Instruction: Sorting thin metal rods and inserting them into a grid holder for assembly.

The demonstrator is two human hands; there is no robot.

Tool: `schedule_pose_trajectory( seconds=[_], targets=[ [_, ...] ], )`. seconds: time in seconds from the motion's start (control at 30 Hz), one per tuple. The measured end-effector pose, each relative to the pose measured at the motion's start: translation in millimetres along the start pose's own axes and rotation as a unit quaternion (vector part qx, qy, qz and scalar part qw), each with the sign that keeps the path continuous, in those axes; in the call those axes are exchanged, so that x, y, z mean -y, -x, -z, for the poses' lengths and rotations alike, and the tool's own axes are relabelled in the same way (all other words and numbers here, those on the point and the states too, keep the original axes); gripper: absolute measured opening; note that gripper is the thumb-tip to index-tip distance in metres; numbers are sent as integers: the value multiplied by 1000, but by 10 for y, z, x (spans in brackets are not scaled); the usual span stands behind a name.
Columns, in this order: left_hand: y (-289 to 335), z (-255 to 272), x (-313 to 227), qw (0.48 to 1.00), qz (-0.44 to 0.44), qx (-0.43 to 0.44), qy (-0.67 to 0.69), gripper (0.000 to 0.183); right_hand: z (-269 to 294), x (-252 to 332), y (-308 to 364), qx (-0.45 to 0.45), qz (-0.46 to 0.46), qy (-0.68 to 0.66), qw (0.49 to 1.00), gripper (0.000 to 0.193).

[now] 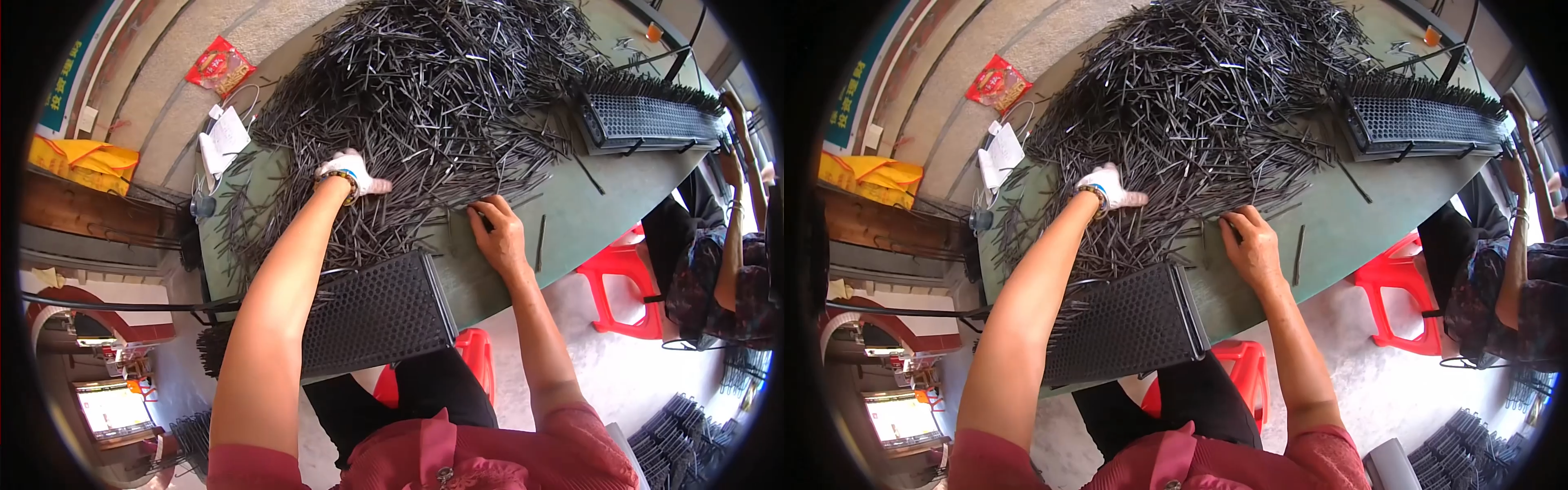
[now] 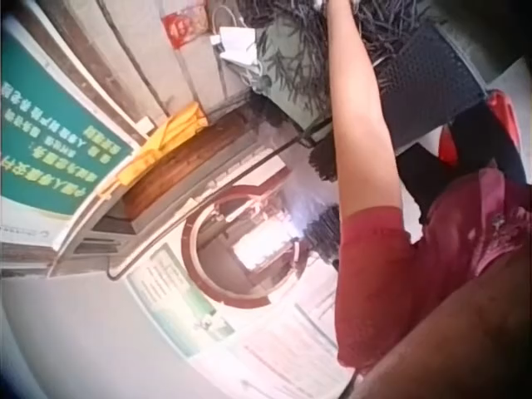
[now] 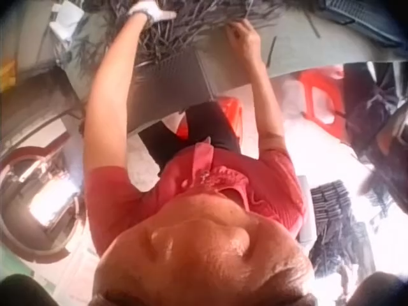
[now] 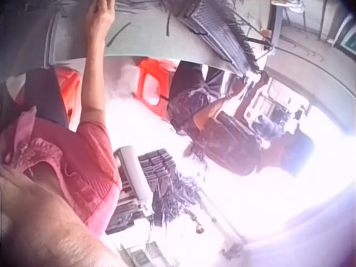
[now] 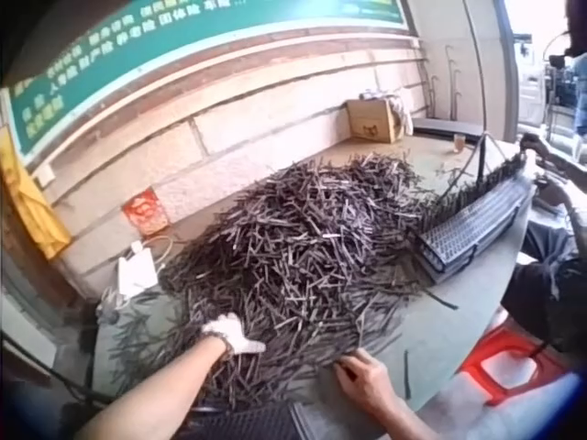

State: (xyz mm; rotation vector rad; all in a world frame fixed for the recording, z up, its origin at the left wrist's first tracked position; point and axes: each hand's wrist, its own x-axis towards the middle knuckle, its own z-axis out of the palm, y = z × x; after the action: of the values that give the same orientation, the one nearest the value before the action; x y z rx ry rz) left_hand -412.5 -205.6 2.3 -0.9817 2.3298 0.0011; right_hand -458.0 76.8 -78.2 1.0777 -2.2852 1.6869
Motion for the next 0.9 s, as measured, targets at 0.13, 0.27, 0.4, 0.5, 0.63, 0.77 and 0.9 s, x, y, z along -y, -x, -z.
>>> schedule_pose_trajectory(
  seconds=[0.13, 0.27, 0.4, 0.5, 0.63, 0.77, 0.9],
  targets=[
    [-37, 152, -81, 998, 51, -22, 20, 104, -2, -1, -3, 0, -8, -10, 1000, 11],
    [-178, 119, 70, 999, 38, 25, 26, 86, -36, 45, -23, 0, -6, -18, 1000, 11],
    [76, 85, -211, 993, 73, -43, -83, 70, 5, -22, -4, 2, -16, -12, 1000, 10],
    [110, -79, -251, 965, 11, -201, -169, 42, -8, -1, -18, 3, -13, -12, 1000, 11],
    [-12, -41, -117, 991, 50, -83, 88, 62, -16, 0, -25, -4, -3, -7, 1000, 11],
    [-33, -12, 31, 996, -29, -54, 68, 82, -19, -6, -17, -7, -14, -18, 1000, 10],
    [-25, -74, 31, 986, 2, -28, 164, 67, -7, -25, -5, -4, -28, -31, 999, 10]
  ],
)
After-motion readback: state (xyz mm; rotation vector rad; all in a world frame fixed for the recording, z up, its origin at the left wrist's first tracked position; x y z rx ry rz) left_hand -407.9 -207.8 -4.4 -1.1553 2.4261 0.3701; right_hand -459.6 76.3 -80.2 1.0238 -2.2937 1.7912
